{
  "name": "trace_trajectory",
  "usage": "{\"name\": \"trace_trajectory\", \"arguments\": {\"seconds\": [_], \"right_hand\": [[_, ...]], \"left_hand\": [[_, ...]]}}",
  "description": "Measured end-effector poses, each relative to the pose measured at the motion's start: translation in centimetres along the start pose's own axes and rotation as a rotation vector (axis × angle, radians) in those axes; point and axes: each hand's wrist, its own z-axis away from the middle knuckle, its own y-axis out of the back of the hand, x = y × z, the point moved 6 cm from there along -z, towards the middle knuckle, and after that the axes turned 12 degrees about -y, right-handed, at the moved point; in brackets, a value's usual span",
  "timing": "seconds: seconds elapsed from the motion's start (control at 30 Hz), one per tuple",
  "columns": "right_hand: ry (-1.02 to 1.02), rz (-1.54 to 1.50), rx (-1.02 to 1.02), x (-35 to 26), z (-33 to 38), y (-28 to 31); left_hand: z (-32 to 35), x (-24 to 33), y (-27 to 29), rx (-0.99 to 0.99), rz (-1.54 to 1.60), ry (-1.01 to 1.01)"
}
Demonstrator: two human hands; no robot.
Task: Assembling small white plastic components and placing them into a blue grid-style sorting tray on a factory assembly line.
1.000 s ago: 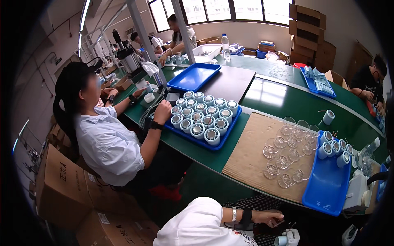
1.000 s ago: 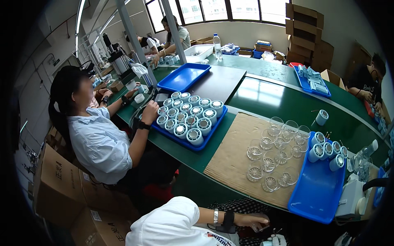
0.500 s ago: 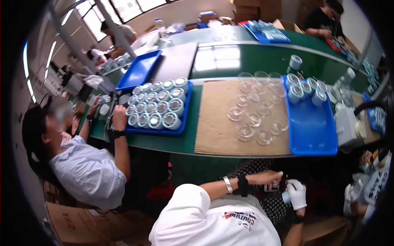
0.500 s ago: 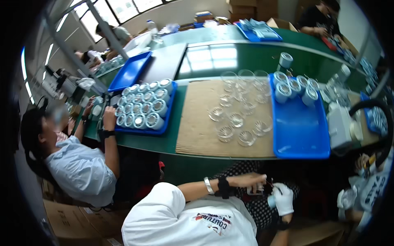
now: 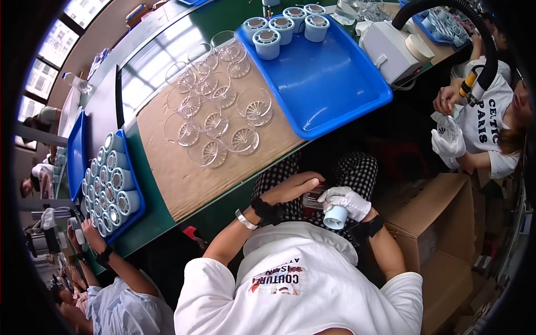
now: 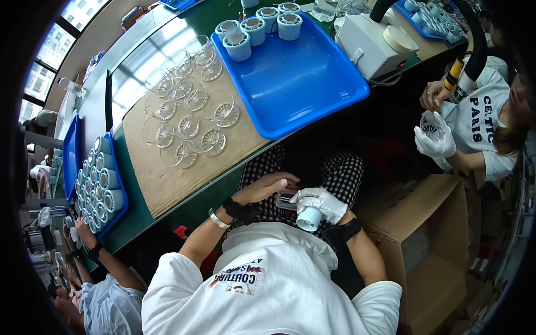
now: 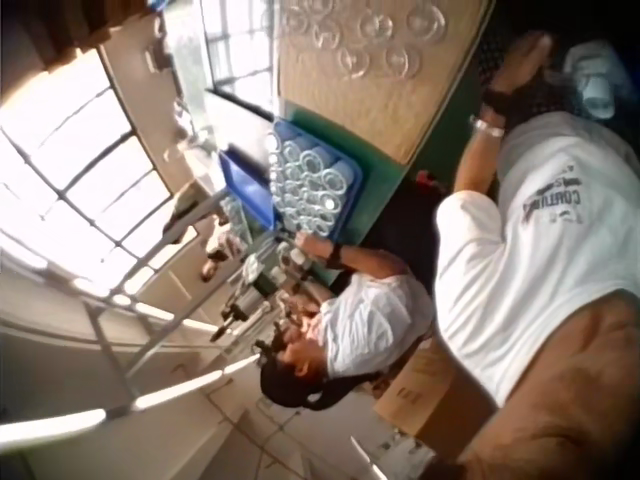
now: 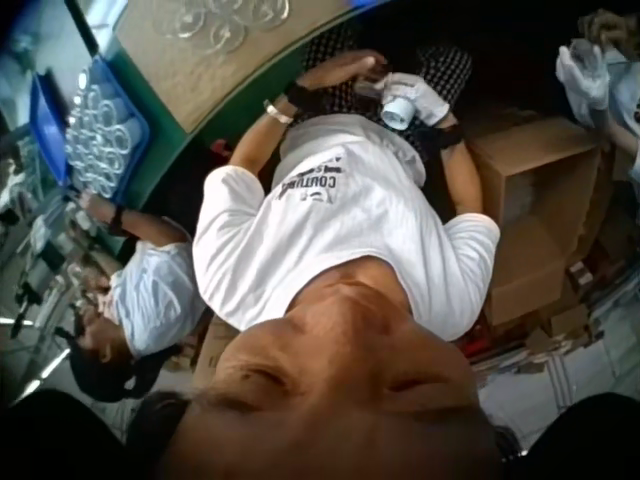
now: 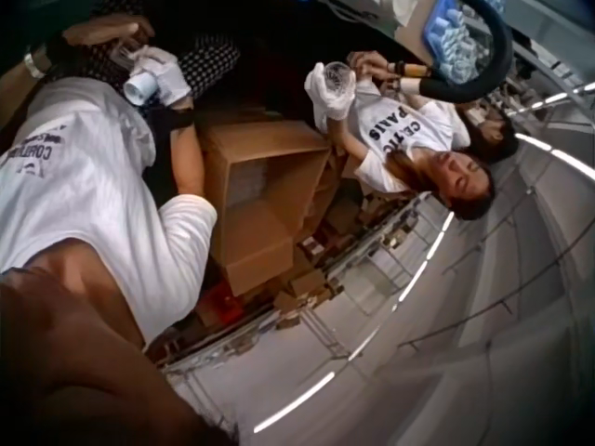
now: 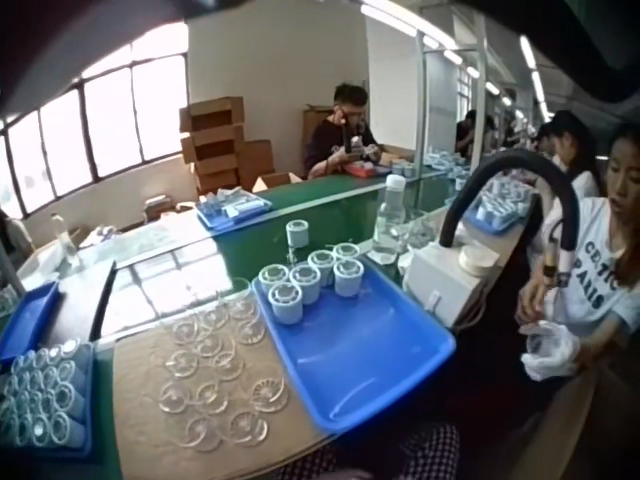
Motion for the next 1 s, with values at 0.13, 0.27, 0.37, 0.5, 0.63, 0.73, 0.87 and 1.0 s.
{"name": "trace_trajectory", "arguments": {"seconds": [0.13, 0.27, 0.37, 0.5, 0.63, 0.73, 0.87, 1.0], "right_hand": [[-0.049, -0.170, 0.096, 1.2, -0.6, 1.4], [0.056, -0.061, 0.032, 1.2, -1.1, 0.0], [0.010, -0.133, -0.005, -1.3, -0.4, -0.7], [0.139, 0.687, 0.446, -2.6, 0.5, 1.7], [0.342, 0.811, 0.774, -2.1, 0.7, 0.2], [0.521, 0.854, 0.838, -2.2, 1.0, -1.8], [0.561, 0.713, 0.788, -3.1, 2.4, -2.6], [0.456, 0.665, 0.686, -5.0, 3.6, -3.5]], "left_hand": [[1.3, 4.1, -0.2, 0.172, -0.646, -0.503], [1.2, 5.9, -3.3, 0.092, -1.276, -0.761], [0.2, 2.3, -0.4, 0.176, -0.798, -0.330], [0.5, -2.9, -0.6, 0.129, -0.200, 0.226], [1.0, -7.5, -1.7, 0.414, 0.332, 0.319], [-0.1, -4.3, -0.7, 0.528, 0.463, 0.071], [0.3, -0.1, -0.4, 0.530, 0.439, -0.211], [1.6, 3.0, -1.0, 0.421, 0.202, -0.372]]}}
